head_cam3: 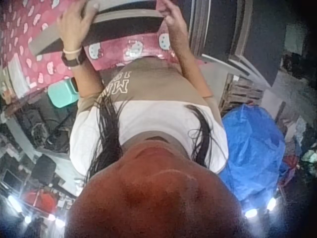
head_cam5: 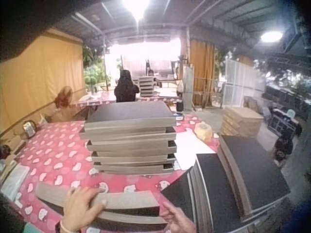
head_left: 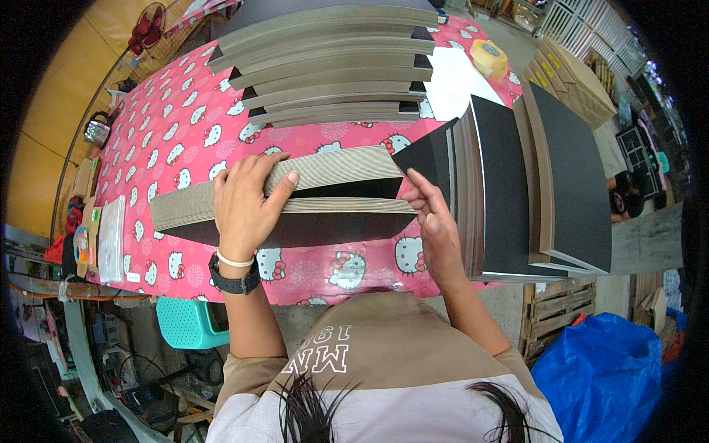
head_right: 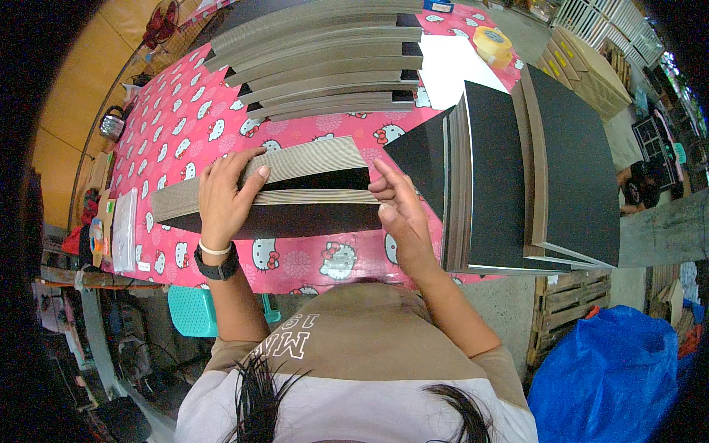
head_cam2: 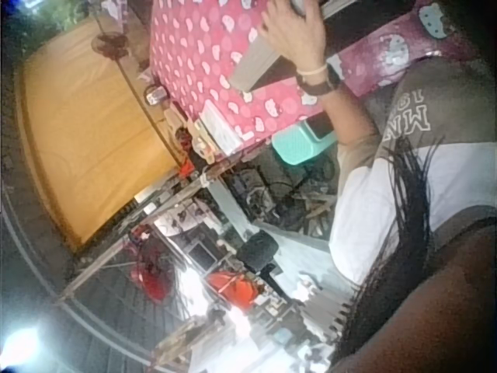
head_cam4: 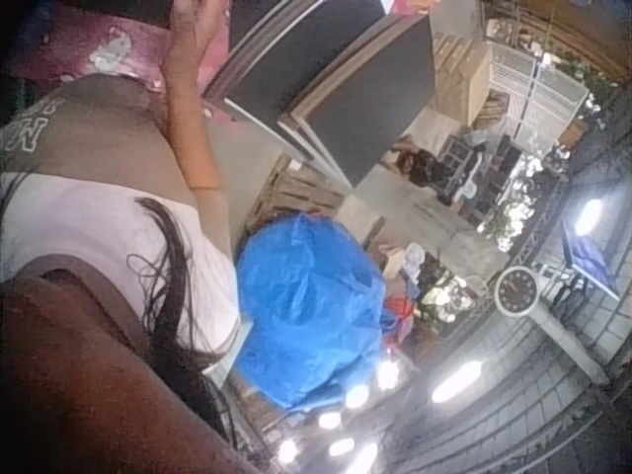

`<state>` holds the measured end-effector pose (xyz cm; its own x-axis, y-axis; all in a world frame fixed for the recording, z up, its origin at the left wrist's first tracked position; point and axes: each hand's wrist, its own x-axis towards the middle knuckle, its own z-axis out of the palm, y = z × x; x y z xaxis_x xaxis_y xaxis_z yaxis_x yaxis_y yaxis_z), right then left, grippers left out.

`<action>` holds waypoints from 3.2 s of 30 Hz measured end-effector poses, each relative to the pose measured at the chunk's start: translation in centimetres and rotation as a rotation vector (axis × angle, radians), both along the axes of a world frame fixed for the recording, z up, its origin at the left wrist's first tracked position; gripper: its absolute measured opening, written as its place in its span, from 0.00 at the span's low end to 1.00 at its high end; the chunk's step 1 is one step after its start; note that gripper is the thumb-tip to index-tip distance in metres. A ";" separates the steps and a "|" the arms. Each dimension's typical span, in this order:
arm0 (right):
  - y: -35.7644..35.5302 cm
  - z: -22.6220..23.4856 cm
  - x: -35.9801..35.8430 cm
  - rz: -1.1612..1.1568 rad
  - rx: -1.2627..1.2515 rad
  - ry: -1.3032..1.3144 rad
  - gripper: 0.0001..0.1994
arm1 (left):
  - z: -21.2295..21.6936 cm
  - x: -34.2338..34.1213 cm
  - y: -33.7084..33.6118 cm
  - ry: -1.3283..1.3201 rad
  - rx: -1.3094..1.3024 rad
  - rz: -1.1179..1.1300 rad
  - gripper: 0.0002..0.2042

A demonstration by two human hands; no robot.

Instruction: The person carries a stack of black cardboard sheets to a table and repeatedly opens and closes them, then stacks them. The person handles the cardboard by hand without using tools.

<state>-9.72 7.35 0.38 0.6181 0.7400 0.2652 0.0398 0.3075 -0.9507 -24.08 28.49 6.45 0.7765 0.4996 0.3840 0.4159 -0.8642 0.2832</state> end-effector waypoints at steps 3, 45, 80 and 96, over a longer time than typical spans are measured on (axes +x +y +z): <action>0.1 0.4 0.3 0.016 -0.070 -0.143 0.34 | 0.2 0.0 -0.1 0.002 -0.007 -0.001 0.18; 0.4 0.7 0.3 0.062 -0.016 -0.084 0.32 | 0.0 -0.1 0.0 -0.005 0.029 0.003 0.14; 0.9 0.1 0.0 0.076 0.082 0.194 0.28 | -0.3 0.1 0.0 -0.038 0.036 0.022 0.12; 1.3 0.3 0.4 0.076 0.048 0.057 0.30 | 0.0 0.0 -0.2 -0.027 0.018 0.031 0.12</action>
<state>-9.29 8.61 0.65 0.5757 0.7726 0.2676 -0.0391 0.3530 -0.9348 -24.08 28.31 6.45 0.7499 0.5164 0.4135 0.4356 -0.8559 0.2788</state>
